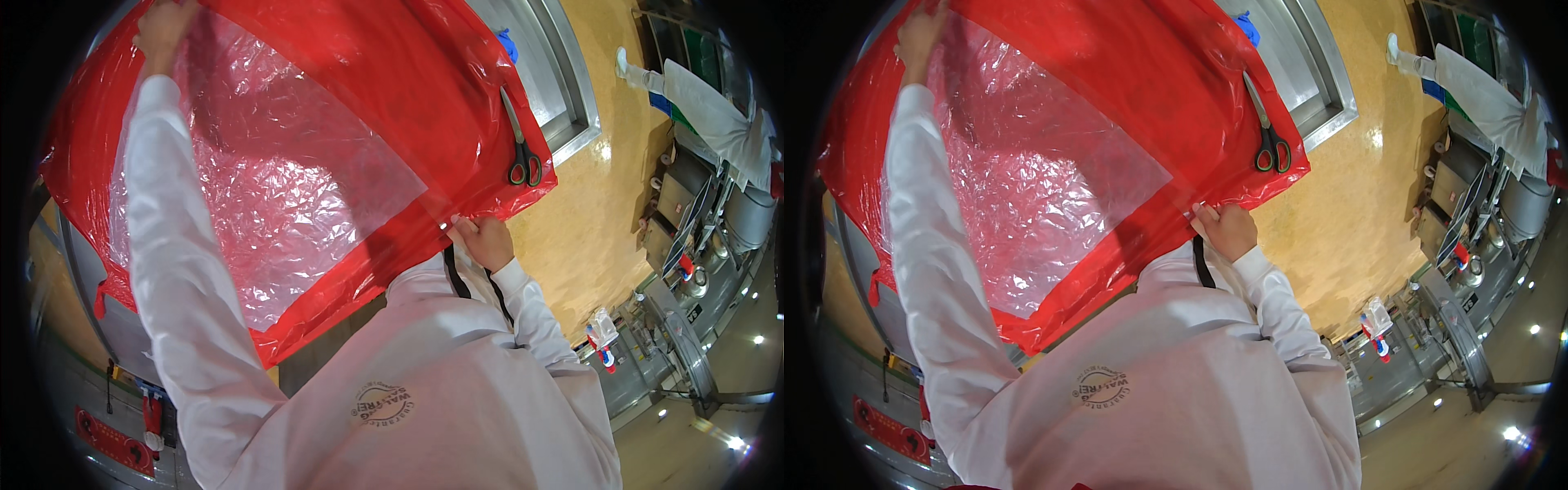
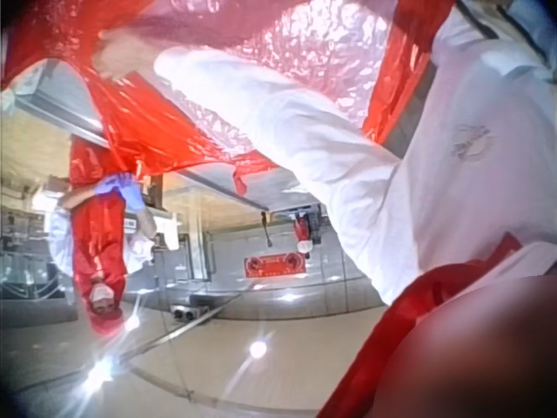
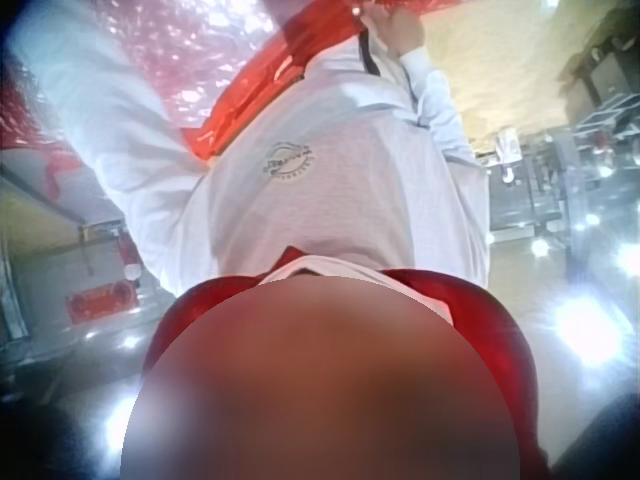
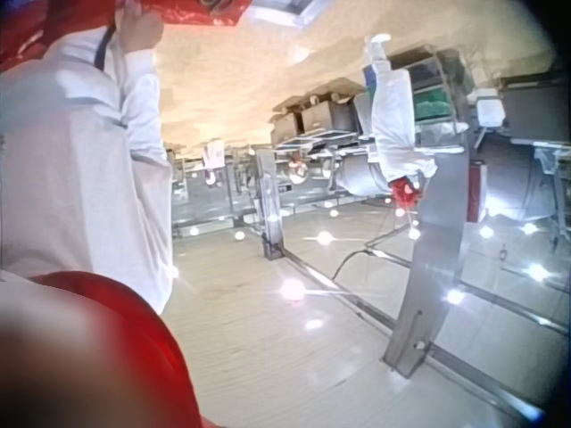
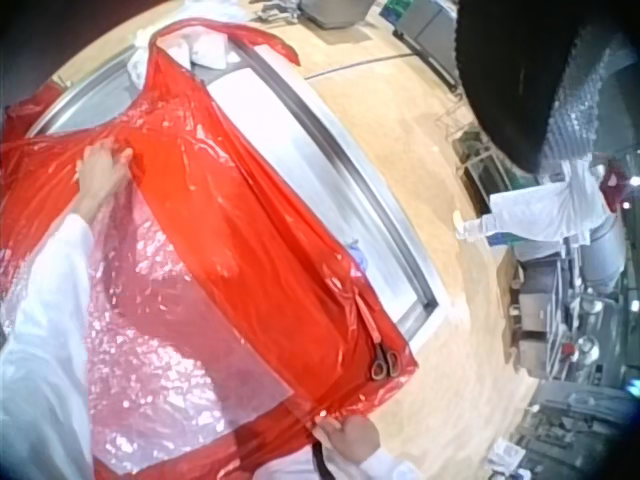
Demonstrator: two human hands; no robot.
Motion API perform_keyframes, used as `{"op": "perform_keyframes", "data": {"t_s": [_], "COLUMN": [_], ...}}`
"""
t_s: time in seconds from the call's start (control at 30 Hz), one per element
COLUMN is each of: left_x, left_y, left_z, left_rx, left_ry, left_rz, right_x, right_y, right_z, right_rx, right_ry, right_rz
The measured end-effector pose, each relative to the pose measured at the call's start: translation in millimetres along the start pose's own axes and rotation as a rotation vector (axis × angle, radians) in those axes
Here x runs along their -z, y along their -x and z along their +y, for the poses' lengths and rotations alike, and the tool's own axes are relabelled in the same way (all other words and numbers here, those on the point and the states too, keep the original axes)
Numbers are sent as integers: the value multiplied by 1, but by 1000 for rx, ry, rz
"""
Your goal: The person tapes a clear plastic sheet onto a red plastic apron using scissors and clear tape. They cut the plastic, apply tape to the edges, and smooth the sheet onto the apron.
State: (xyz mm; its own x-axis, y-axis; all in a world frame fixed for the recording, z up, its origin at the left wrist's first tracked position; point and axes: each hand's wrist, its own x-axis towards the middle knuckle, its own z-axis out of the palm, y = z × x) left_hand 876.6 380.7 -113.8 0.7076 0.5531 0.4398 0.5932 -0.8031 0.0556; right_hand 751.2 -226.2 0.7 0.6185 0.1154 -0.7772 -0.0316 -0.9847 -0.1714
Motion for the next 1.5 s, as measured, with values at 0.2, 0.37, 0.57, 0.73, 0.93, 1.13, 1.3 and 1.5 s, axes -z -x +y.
{"op": "perform_keyframes", "data": {"t_s": [0.2, 0.37, 0.57, 0.73, 0.93, 1.13, 1.3, 1.5], "left_x": [70, 57, 72, 96, 123, 157, 157, 154], "left_y": [170, 221, 216, 269, 265, 352, 372, 372], "left_z": [144, 168, 176, 253, 258, 298, 302, 310], "left_rx": [32, 65, 112, 261, 332, 235, 264, 256], "left_ry": [372, 267, 210, 278, 274, 258, 246, 207], "left_rz": [-356, -315, -313, -342, -313, -461, -537, -527], "right_x": [11, 12, 10, -2, -14, -22, 0, -15], "right_y": [-2, 2, 4, -6, -8, -29, -14, -23], "right_z": [-15, -21, -11, 11, 34, 46, 35, 48], "right_rx": [-45, -32, 66, 85, 117, 196, 355, 511], "right_ry": [-48, -4, -34, -138, -297, -482, -619, -535], "right_rz": [-56, -86, -86, -69, -117, -273, -378, -453]}}
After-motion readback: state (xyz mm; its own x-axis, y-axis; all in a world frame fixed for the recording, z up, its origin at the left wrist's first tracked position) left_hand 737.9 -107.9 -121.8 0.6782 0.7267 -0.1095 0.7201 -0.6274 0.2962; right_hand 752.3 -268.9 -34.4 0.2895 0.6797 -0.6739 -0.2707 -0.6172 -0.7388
